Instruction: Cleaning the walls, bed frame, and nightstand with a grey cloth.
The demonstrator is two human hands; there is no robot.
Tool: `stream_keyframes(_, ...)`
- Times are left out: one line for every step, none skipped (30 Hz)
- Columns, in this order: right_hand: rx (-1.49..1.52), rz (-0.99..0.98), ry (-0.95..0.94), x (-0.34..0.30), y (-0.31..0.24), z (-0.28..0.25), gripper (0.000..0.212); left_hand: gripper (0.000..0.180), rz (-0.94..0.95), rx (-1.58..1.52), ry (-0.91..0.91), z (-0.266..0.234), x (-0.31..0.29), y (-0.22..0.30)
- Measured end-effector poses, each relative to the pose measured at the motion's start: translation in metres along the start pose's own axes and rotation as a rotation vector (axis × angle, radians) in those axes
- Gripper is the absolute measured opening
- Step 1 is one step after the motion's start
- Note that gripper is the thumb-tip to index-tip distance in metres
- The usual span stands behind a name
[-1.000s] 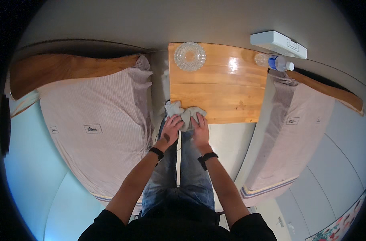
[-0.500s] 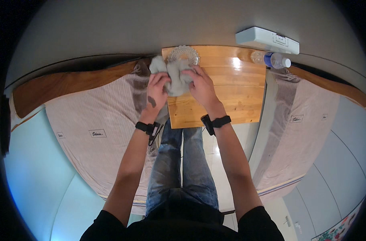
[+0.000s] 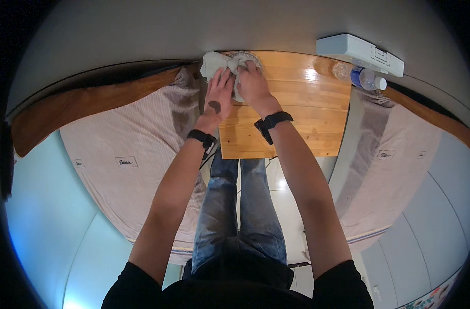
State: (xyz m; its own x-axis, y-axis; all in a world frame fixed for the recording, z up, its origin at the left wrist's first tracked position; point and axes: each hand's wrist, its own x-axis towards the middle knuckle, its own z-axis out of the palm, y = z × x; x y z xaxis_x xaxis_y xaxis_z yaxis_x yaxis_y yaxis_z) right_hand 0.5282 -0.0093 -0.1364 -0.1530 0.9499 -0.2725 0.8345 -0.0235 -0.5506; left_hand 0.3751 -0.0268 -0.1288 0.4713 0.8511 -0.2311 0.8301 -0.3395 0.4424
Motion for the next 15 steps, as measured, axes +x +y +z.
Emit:
stream_keyframes(0.011, 0.058, -0.067, 0.003, 0.001, -0.004, 0.045, 0.054, 0.005, 0.044, -0.011, 0.000, 0.001, 0.001)
stream_keyframes(0.022, 0.117, -0.134, 0.006, 0.001, -0.008, 0.042, 0.054, 0.005, 0.041, -0.011, 0.000, 0.001, 0.003)
stream_keyframes(0.026, 0.111, -0.135, 0.011, -0.008, -0.020, 0.042, 0.052, -0.006, 0.068, -0.028, -0.001, -0.001, 0.001)
stream_keyframes(0.006, 0.208, -0.285, 0.018, -0.022, -0.038, 0.043, 0.050, -0.018, 0.099, -0.045, -0.002, -0.003, -0.002)
stream_keyframes(-0.021, 0.308, -0.429, 0.022, -0.029, -0.049, 0.043, 0.050, -0.019, 0.103, -0.040, -0.002, -0.003, -0.001)
stream_keyframes(-0.024, 0.307, -0.426, 0.024, -0.025, -0.049, 0.043, 0.049, -0.015, 0.103, -0.050, 0.000, -0.002, 0.001)
stream_keyframes(-0.073, 0.261, -0.414, 0.026, -0.022, -0.048, 0.041, 0.048, -0.012, 0.103, -0.060, 0.002, -0.001, 0.001)
stream_keyframes(-0.122, 0.214, -0.402, 0.026, -0.019, -0.047, 0.038, 0.048, -0.012, 0.104, -0.057, 0.003, 0.001, 0.000)
stream_keyframes(-0.121, 0.210, -0.404, 0.023, -0.016, -0.040, 0.038, 0.046, 0.005, -0.065, 0.012, 0.007, 0.001, -0.003)
stream_keyframes(-0.194, 0.125, -0.240, 0.015, -0.009, -0.028, 0.039, 0.043, 0.024, -0.240, 0.079, 0.008, 0.001, -0.001)
stream_keyframes(-0.265, 0.039, -0.076, 0.007, -0.002, -0.016, 0.040, 0.043, 0.023, -0.243, 0.078, 0.009, 0.001, 0.002)
stream_keyframes(-0.272, 0.043, -0.081, -0.003, 0.004, -0.004, 0.040, 0.041, 0.016, -0.024, 0.028, 0.004, 0.005, 0.009)
stream_keyframes(-0.290, 0.024, 0.051, -0.012, 0.002, 0.005, 0.039, 0.038, 0.007, 0.202, -0.018, 0.002, 0.008, 0.011)
stream_keyframes(-0.307, 0.006, 0.183, -0.018, 0.003, 0.011, 0.038, 0.038, 0.007, 0.200, -0.015, 0.002, 0.009, 0.013)
stream_keyframes(-0.305, 0.002, 0.183, -0.020, -0.001, 0.014, 0.038, 0.035, 0.041, 0.211, 0.014, 0.004, 0.007, 0.011)
